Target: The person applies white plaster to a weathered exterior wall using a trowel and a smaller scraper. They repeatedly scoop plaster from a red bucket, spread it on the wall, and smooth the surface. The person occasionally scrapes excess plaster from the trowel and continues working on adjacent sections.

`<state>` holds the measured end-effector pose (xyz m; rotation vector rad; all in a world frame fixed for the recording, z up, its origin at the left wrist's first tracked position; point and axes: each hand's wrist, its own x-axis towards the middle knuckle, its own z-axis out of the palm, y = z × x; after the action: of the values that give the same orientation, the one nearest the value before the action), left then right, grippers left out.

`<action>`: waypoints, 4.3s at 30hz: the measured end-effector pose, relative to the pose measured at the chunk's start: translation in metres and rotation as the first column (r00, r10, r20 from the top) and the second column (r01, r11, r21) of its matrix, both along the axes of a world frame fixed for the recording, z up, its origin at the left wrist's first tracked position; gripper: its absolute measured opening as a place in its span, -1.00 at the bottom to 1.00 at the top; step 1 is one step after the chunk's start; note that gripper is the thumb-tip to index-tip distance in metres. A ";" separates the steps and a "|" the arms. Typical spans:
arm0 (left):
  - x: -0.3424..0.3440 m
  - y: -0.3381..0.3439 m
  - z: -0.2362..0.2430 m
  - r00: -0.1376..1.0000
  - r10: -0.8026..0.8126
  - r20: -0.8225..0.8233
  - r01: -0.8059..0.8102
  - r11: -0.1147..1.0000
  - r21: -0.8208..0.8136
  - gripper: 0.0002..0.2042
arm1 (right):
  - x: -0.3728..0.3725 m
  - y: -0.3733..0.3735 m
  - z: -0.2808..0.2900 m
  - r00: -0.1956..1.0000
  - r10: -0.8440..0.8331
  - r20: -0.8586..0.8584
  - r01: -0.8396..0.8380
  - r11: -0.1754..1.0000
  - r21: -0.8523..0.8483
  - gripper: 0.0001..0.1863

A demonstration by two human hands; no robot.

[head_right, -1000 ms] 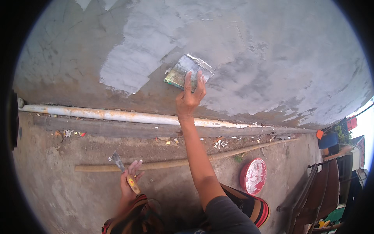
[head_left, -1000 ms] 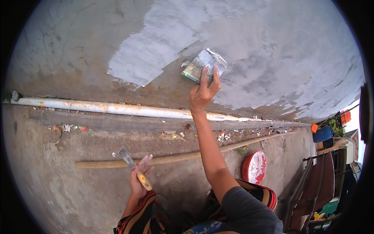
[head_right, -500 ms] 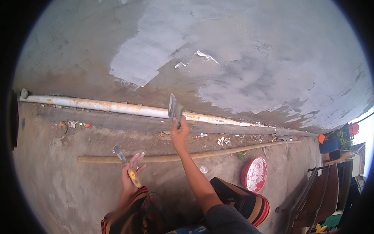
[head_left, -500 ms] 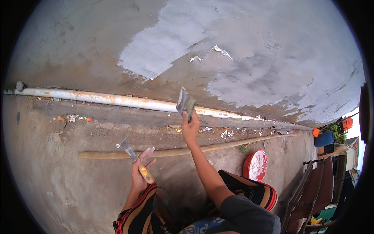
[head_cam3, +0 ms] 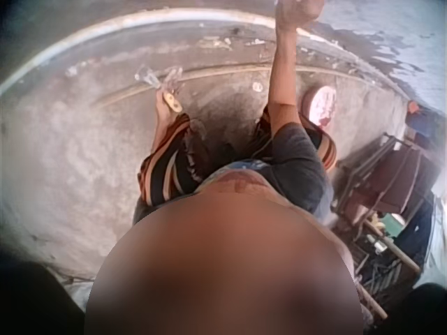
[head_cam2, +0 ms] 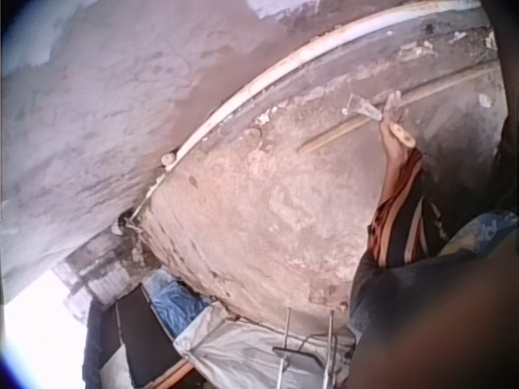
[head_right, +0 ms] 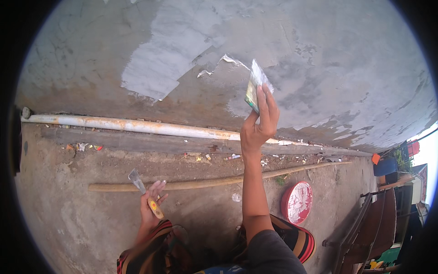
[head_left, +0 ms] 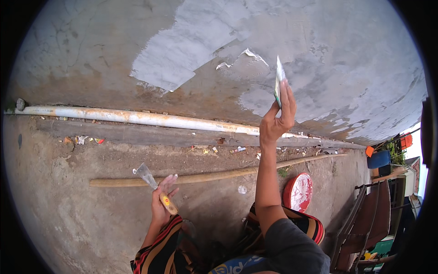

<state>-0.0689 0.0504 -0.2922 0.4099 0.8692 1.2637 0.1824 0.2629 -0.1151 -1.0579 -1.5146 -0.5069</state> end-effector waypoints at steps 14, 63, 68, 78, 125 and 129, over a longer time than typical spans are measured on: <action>-0.002 0.004 -0.007 1.000 0.007 0.005 -0.007 1.000 -0.009 -0.43 | -0.041 0.029 -0.072 0.973 -0.032 0.229 0.051 0.996 -0.074 -0.45; 0.002 0.005 -0.014 0.998 -0.052 0.022 0.051 0.998 0.023 -0.43 | -0.043 -0.006 -0.111 0.944 0.094 0.315 0.038 0.921 -0.387 -0.41; -0.007 0.001 -0.011 1.000 -0.003 -0.003 0.003 1.000 -0.018 -0.45 | -0.028 -0.012 -0.072 0.995 0.078 0.067 -0.062 0.976 -0.211 -0.37; -0.003 0.004 -0.008 1.000 -0.020 -0.015 0.021 1.000 0.012 -0.42 | -0.043 0.077 -0.155 0.985 -0.142 0.100 0.140 0.990 0.024 -0.31; -0.013 0.004 -0.007 0.998 -0.040 -0.047 0.039 0.999 -0.014 -0.43 | -0.074 0.028 -0.210 0.992 0.000 -0.130 -0.042 0.947 -0.319 -0.17; -0.013 0.007 -0.008 0.999 -0.034 -0.034 0.034 0.999 0.004 -0.42 | -0.053 -0.015 -0.159 0.993 0.008 -0.115 -0.041 0.957 -0.288 -0.33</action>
<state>-0.0821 0.0577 -0.3002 0.4493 0.8850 1.2304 0.1295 0.2482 -0.2736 -1.2701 -1.5290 -0.2044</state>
